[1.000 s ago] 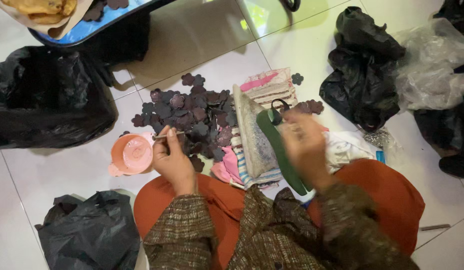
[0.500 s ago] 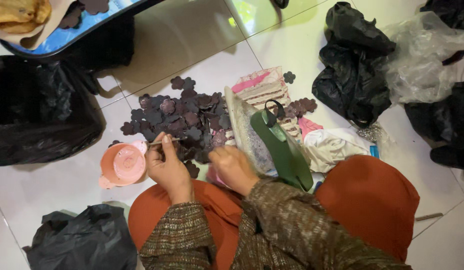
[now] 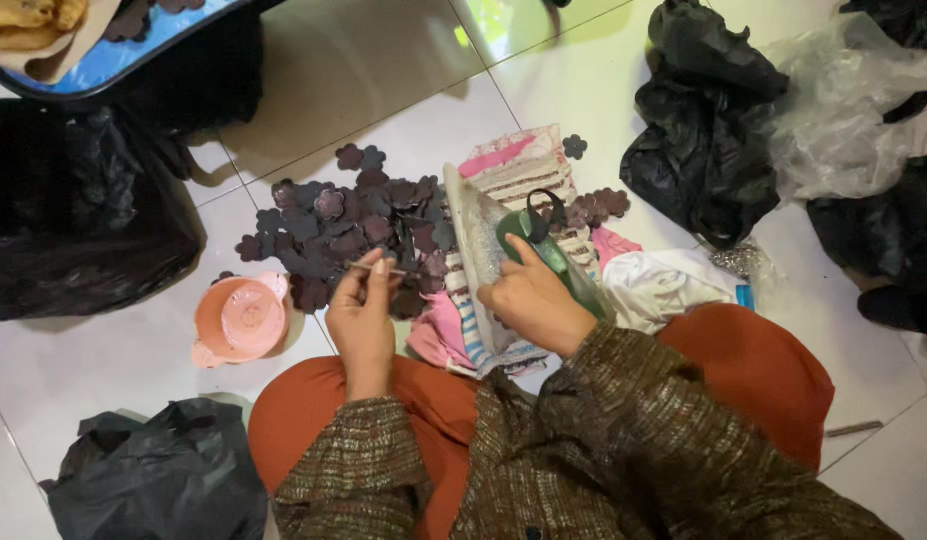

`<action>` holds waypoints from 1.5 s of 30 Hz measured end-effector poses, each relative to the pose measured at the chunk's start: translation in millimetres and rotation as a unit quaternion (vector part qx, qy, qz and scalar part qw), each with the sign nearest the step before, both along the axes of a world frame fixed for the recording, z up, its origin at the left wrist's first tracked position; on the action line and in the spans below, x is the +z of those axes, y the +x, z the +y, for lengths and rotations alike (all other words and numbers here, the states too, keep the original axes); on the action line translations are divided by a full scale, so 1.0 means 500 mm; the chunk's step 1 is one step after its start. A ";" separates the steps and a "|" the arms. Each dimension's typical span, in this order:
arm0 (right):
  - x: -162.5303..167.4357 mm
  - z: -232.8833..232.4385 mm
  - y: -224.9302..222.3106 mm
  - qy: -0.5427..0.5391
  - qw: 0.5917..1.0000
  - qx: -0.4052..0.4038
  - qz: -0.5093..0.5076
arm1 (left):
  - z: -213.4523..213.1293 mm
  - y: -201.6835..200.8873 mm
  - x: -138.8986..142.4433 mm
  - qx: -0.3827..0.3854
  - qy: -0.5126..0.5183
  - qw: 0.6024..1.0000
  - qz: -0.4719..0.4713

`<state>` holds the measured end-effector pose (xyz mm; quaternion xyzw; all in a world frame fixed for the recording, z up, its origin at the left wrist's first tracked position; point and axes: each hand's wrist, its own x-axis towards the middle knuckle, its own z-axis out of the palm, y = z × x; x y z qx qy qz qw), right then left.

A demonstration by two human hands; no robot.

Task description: The person sits on the floor and repeatedly picks up dark flower-shaped craft pieces, places them on a cloth, and presses them with a green electric iron. The person handles the pieces one at a time, using the iron to press each piece before moving to the next.

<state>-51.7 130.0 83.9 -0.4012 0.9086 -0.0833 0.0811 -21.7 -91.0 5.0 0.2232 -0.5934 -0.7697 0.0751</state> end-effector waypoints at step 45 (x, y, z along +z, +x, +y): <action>0.003 0.104 0.114 -0.053 0.915 -0.377 -0.134 | 0.118 0.035 -0.036 -0.253 -0.064 0.965 0.016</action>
